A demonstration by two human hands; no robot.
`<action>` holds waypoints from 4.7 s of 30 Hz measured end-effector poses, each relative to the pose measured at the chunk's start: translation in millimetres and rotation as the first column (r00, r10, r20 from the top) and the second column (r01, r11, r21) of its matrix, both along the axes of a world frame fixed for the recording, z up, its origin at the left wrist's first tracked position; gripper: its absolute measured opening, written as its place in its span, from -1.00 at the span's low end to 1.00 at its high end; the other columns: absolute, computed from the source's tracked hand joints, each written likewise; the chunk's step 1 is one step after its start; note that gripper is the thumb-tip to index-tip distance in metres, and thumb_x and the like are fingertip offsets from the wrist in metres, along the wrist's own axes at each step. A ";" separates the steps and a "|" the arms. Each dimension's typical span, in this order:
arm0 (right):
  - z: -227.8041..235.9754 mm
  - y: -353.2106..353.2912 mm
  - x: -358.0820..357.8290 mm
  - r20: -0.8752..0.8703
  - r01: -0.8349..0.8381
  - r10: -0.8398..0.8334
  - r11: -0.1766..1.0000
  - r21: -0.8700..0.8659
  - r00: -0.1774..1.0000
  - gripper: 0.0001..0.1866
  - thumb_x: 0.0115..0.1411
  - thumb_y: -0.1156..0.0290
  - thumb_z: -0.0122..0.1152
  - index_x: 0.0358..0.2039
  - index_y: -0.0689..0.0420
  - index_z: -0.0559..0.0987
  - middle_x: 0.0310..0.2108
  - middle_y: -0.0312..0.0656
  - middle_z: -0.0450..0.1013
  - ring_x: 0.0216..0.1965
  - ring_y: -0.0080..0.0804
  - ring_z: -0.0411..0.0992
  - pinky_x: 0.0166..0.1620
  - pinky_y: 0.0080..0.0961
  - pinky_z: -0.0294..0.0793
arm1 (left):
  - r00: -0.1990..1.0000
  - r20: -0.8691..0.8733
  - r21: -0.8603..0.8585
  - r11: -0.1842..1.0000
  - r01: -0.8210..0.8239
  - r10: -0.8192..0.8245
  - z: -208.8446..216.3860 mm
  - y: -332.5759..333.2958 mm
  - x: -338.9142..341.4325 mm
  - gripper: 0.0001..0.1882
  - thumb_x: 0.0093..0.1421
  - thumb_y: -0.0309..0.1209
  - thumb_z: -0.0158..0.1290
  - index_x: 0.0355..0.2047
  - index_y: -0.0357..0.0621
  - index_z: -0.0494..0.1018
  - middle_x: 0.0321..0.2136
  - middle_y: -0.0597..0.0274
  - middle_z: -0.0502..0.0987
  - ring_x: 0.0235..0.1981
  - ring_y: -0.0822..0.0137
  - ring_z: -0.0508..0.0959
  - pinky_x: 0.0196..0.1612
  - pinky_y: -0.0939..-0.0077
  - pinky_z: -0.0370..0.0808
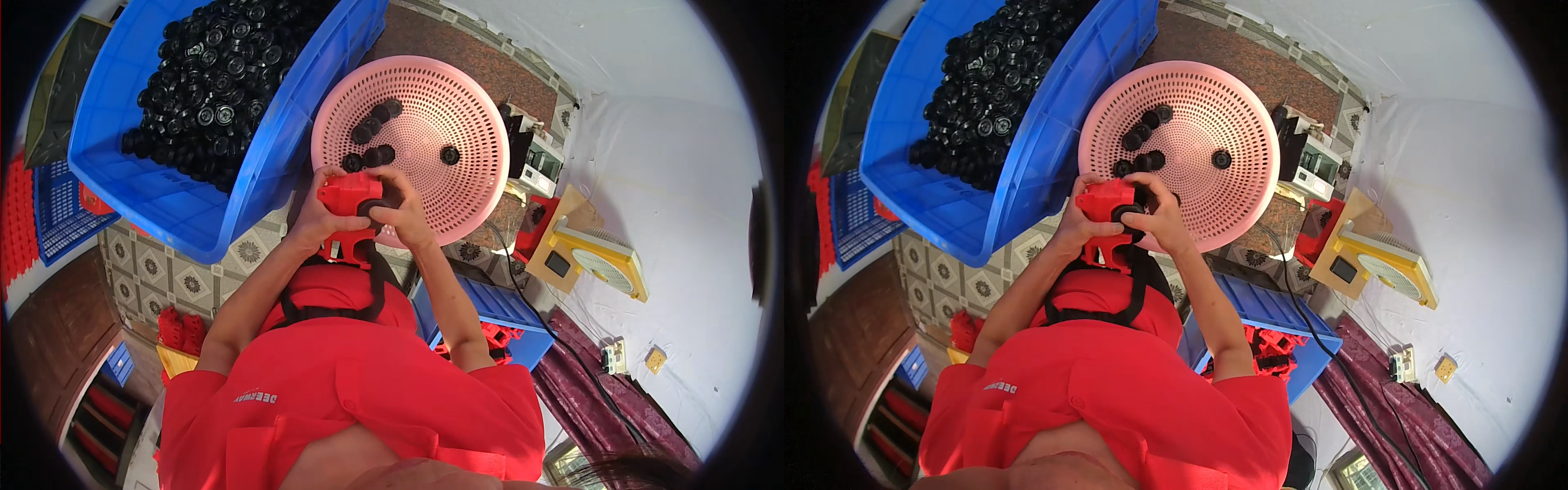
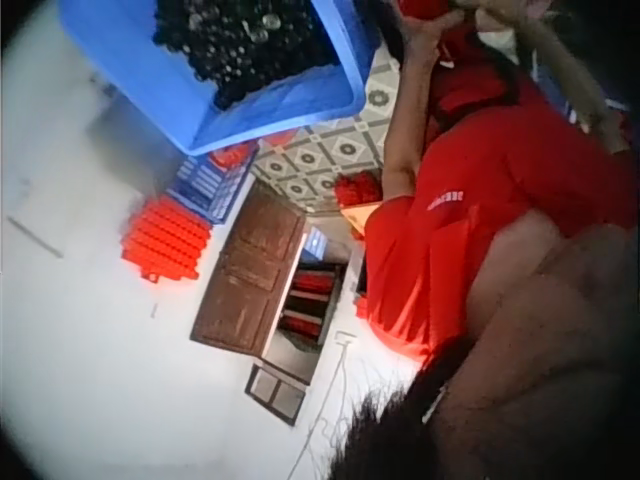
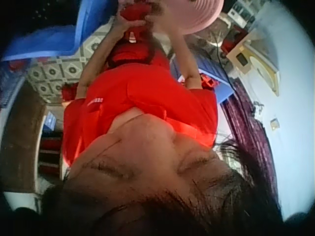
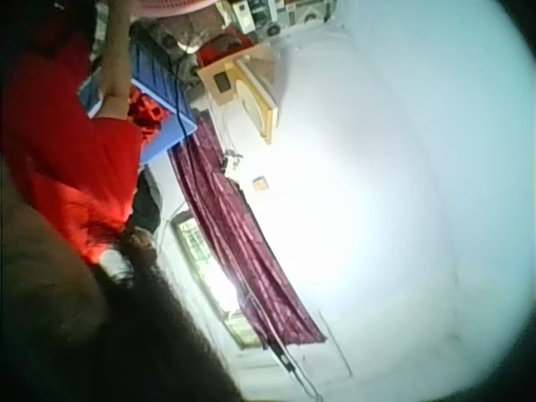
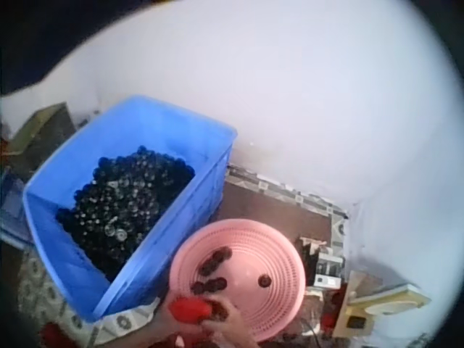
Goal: The person scoops wheels from a bin into a basket, attaches wheels onto toy car bodies by hand, and tosses the assembled toy cars aside.
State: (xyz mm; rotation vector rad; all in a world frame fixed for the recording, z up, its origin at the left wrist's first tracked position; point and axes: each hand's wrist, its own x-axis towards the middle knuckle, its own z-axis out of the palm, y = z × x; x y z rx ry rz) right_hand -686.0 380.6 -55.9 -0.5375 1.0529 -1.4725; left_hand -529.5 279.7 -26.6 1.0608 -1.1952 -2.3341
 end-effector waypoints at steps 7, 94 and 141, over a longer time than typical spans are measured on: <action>-21.2 -6.0 -54.6 -0.127 -0.117 0.137 0.981 0.152 0.982 -0.21 0.02 0.16 0.37 0.19 0.22 0.25 0.02 -0.07 0.35 0.00 -0.27 0.39 0.10 -0.41 0.34 | 0.996 0.054 0.129 0.988 -0.080 0.073 -19.4 1.2 -8.3 -0.20 -0.19 -0.60 0.35 0.03 -0.06 0.14 -0.09 0.19 0.36 -0.07 0.29 0.46 -0.04 0.37 0.52; -229.7 542.4 110.0 -0.729 0.528 -0.457 -0.503 0.685 0.510 0.09 -0.20 0.16 0.56 0.32 -0.34 0.10 0.34 0.18 -0.16 0.24 0.25 0.09 0.15 -0.02 0.32 | 0.379 -0.169 0.257 0.330 0.908 -0.910 55.6 204.8 27.6 -0.35 0.15 -0.32 0.12 0.20 -0.24 0.14 -0.39 0.01 0.52 -0.31 0.15 0.56 -0.12 0.32 0.49; -87.9 -31.2 -41.8 -0.944 0.511 0.014 0.838 0.191 0.330 -0.66 0.20 0.50 0.04 0.01 0.19 0.41 -0.14 0.01 0.47 -0.12 -0.09 0.47 0.01 -0.30 0.42 | 0.978 -0.189 0.469 0.867 0.169 -0.089 -13.8 -27.2 37.3 -0.47 0.09 -0.43 0.20 0.06 -0.11 0.26 -0.16 0.26 0.46 -0.14 0.38 0.51 -0.12 0.42 0.51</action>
